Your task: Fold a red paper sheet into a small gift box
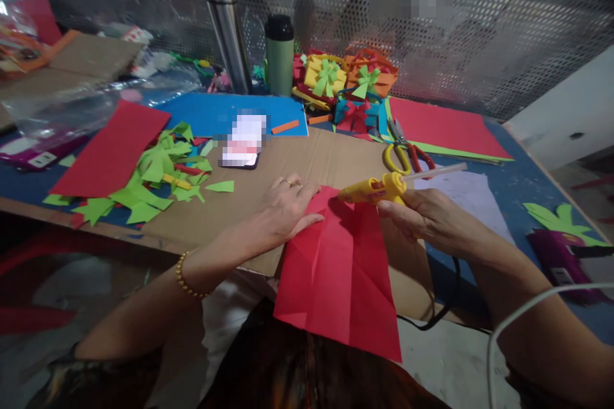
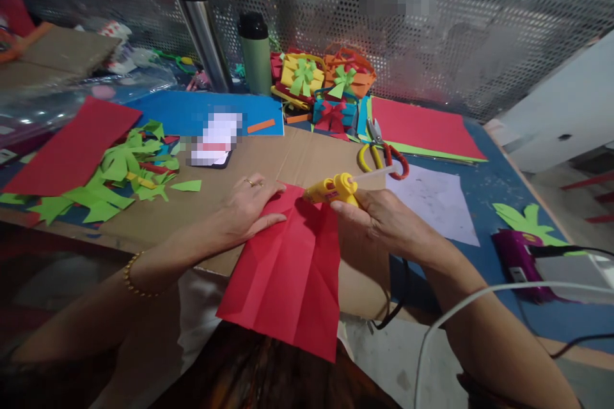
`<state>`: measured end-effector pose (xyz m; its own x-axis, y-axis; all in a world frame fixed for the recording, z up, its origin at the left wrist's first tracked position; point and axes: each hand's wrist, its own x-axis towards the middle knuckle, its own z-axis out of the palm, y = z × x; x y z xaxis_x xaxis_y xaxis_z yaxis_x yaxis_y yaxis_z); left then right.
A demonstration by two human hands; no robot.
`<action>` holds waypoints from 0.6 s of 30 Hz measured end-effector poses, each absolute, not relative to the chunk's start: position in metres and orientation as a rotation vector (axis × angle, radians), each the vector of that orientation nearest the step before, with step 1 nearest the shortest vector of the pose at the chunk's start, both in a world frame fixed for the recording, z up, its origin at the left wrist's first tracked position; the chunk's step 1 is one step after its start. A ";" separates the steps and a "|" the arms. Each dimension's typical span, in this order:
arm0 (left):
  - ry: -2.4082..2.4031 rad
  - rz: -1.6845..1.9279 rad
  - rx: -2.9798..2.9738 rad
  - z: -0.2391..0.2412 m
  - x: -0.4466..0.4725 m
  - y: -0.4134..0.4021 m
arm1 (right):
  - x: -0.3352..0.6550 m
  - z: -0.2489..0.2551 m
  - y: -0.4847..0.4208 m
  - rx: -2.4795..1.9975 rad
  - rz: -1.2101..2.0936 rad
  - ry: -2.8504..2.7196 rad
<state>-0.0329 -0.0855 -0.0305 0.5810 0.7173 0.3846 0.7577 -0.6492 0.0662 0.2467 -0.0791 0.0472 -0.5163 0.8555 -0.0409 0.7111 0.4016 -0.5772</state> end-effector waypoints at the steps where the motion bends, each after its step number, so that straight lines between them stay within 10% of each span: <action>1: -1.262 -0.588 -2.686 -0.032 -0.032 -0.085 | 0.247 0.046 -0.078 -1.390 0.777 -2.387; 18: -1.238 -0.570 -2.718 -0.027 -0.035 -0.087 | 0.250 0.042 -0.077 -1.463 0.746 -2.339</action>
